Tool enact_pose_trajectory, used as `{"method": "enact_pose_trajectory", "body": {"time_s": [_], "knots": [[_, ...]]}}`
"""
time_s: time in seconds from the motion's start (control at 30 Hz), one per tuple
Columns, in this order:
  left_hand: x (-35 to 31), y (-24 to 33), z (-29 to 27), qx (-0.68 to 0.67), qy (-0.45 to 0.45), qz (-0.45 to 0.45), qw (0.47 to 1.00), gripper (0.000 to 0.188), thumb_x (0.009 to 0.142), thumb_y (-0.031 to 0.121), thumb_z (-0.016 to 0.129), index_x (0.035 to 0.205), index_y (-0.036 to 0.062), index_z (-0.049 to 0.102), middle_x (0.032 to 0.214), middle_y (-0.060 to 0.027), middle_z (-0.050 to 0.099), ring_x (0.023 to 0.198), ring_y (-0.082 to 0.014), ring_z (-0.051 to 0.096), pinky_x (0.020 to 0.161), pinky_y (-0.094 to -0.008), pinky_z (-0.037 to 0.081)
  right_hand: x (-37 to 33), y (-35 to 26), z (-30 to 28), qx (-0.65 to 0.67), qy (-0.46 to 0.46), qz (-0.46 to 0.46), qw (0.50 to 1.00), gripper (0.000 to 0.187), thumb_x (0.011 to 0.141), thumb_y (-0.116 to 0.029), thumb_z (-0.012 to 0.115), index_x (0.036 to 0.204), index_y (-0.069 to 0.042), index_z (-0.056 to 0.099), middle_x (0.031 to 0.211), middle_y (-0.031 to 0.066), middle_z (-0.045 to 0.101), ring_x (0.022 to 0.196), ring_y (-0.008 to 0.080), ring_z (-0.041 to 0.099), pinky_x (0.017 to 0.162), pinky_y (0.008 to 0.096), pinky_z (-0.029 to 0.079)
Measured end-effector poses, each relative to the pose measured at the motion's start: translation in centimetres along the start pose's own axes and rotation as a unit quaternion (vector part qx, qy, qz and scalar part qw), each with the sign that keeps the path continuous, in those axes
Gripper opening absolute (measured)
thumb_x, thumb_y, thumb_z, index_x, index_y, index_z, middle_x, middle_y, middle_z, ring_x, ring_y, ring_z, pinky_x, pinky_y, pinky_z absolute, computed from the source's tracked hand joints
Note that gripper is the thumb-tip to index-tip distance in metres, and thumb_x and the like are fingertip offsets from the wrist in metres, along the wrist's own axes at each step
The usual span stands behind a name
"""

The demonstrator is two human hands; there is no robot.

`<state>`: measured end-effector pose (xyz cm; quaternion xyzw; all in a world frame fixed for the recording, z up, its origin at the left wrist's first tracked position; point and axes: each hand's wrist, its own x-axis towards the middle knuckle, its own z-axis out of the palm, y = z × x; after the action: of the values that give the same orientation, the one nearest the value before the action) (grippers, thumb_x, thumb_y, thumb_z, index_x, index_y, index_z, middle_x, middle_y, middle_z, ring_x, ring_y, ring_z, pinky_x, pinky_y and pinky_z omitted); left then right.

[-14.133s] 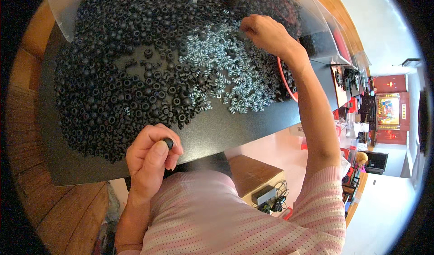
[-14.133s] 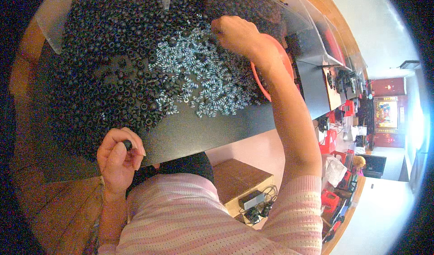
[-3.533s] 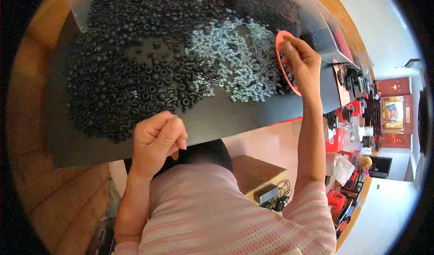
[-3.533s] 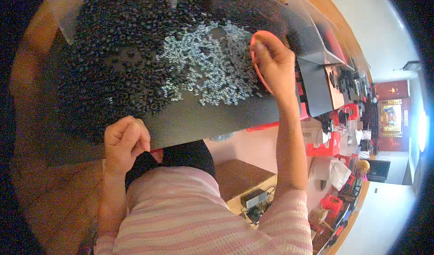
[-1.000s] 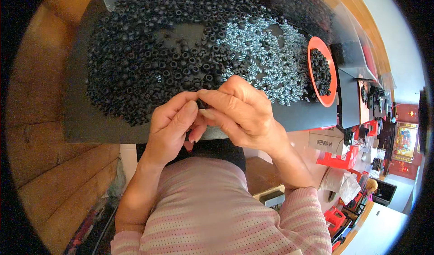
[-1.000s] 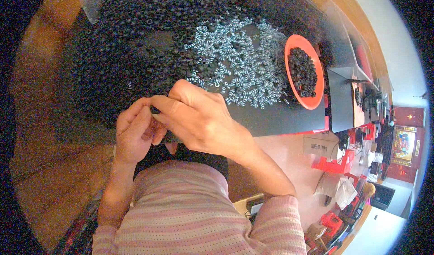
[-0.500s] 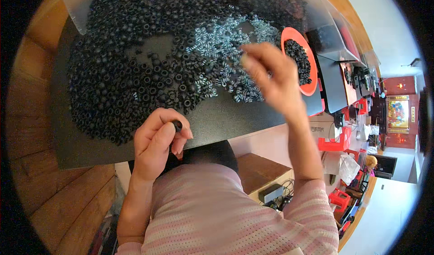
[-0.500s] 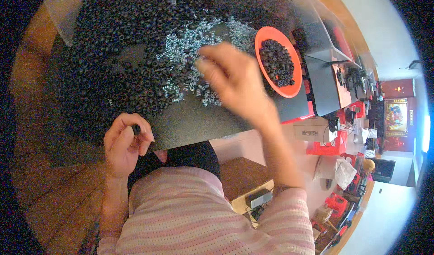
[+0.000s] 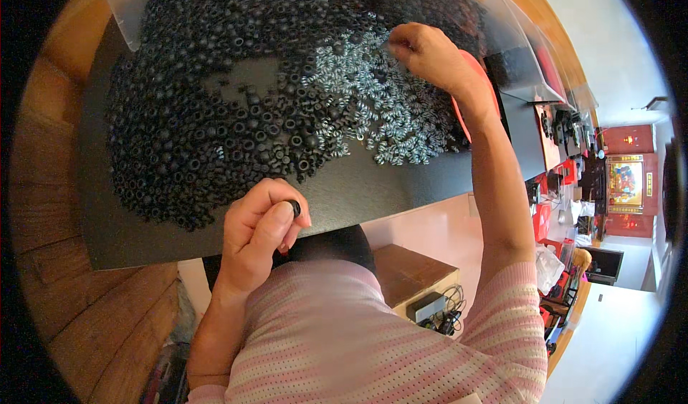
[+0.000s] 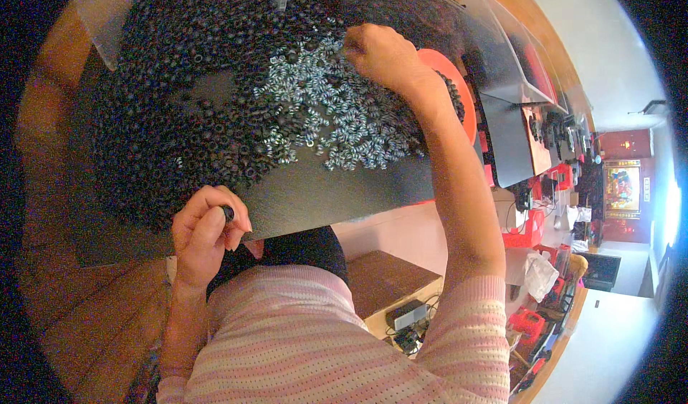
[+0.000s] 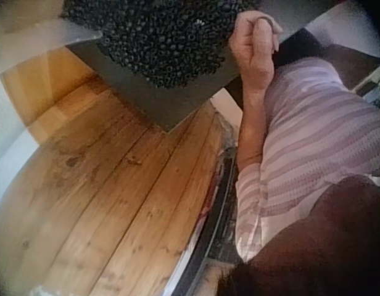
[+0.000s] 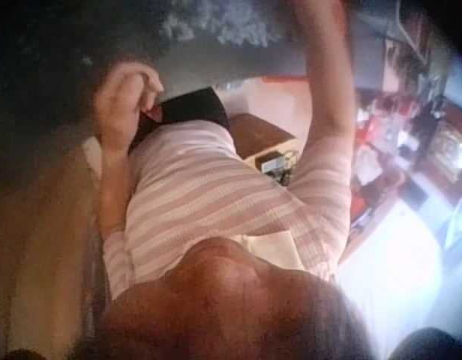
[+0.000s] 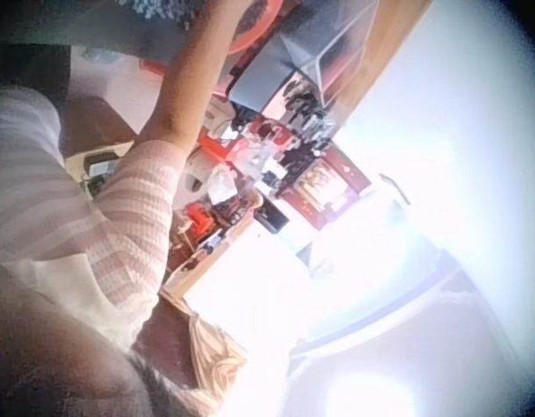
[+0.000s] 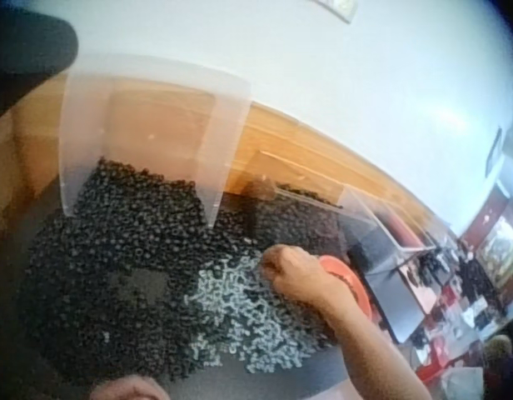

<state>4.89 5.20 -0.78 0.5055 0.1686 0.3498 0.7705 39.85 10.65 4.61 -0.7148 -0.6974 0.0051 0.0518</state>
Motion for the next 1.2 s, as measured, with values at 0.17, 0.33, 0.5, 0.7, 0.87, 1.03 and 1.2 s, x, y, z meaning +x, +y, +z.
{"method": "enact_pose_trajectory", "body": {"time_s": [0.17,0.33,0.5,0.7,0.87,1.03,1.2], "knots": [[0.1,0.1,-0.2,0.018,-0.014,0.010,1.000,0.021,0.096,0.017,0.045,0.085,0.0021,0.055,0.075,-0.0016,0.056,0.055,-0.0030,0.044,0.048,-0.0190,0.035,0.0,0.5,0.3,-0.028,-0.050,-0.016,0.998,0.024,0.079,-0.010,0.059,0.101,0.000,0.064,0.095,0.0184,0.065,0.087,0.0342,0.063,0.077,0.0400,0.049],[0.0,0.3,-0.1,0.032,-0.007,0.002,0.999,0.018,0.094,0.015,0.047,0.084,0.0022,0.056,0.073,-0.0004,0.057,0.055,-0.0034,0.044,0.050,-0.0202,0.037,0.0,-0.3,-0.6,-0.044,-0.004,0.007,0.999,0.024,0.079,-0.007,0.057,0.101,-0.002,0.064,0.095,0.0163,0.065,0.089,0.0336,0.063,0.078,0.0401,0.049],[-0.1,0.3,-0.1,0.043,-0.007,0.002,0.999,0.017,0.093,0.014,0.048,0.083,0.0020,0.056,0.071,0.0000,0.056,0.055,-0.0034,0.044,0.050,-0.0202,0.037,0.3,0.2,0.5,-0.046,-0.001,-0.046,0.998,0.022,0.078,-0.011,0.053,0.097,-0.009,0.064,0.098,0.0186,0.064,0.094,0.0370,0.061,0.079,0.0482,0.049],[-0.1,0.3,-0.1,0.051,-0.008,0.001,0.999,0.017,0.093,0.015,0.050,0.083,0.0022,0.056,0.071,0.0003,0.056,0.055,-0.0032,0.044,0.050,-0.0200,0.037,0.2,0.0,-0.1,-0.059,-0.007,-0.027,0.998,0.018,0.079,-0.005,0.058,0.096,-0.006,0.065,0.091,0.0137,0.062,0.089,0.0336,0.061,0.075,0.0411,0.049],[0.0,0.4,-0.1,0.065,-0.008,0.001,0.998,0.018,0.093,0.016,0.050,0.083,0.0025,0.056,0.071,0.0003,0.056,0.056,-0.0032,0.044,0.050,-0.0199,0.036,0.3,0.5,0.8,-0.010,0.036,-0.147,0.988,0.016,0.079,-0.007,0.059,0.094,-0.006,0.064,0.088,0.0124,0.062,0.086,0.0326,0.061,0.075,0.0405,0.049],[0.0,0.3,0.0,0.064,-0.003,0.000,0.998,0.019,0.093,0.017,0.050,0.083,0.0026,0.056,0.072,0.0003,0.056,0.055,-0.0036,0.044,0.050,-0.0201,0.036,0.2,0.2,0.1,-0.094,-0.034,-0.061,0.993,0.024,0.079,-0.009,0.053,0.100,-0.011,0.065,0.098,0.0150,0.064,0.093,0.0353,0.062,0.080,0.0464,0.051],[0.0,0.3,0.1,0.072,0.000,0.000,0.997,0.019,0.093,0.018,0.051,0.083,0.0026,0.056,0.071,0.0004,0.056,0.055,-0.0037,0.045,0.050,-0.0202,0.037,0.4,0.3,0.3,-0.067,-0.015,-0.057,0.996,0.028,0.078,-0.007,0.052,0.103,-0.012,0.065,0.098,0.0158,0.065,0.095,0.0357,0.062,0.080,0.0471,0.051]]}}
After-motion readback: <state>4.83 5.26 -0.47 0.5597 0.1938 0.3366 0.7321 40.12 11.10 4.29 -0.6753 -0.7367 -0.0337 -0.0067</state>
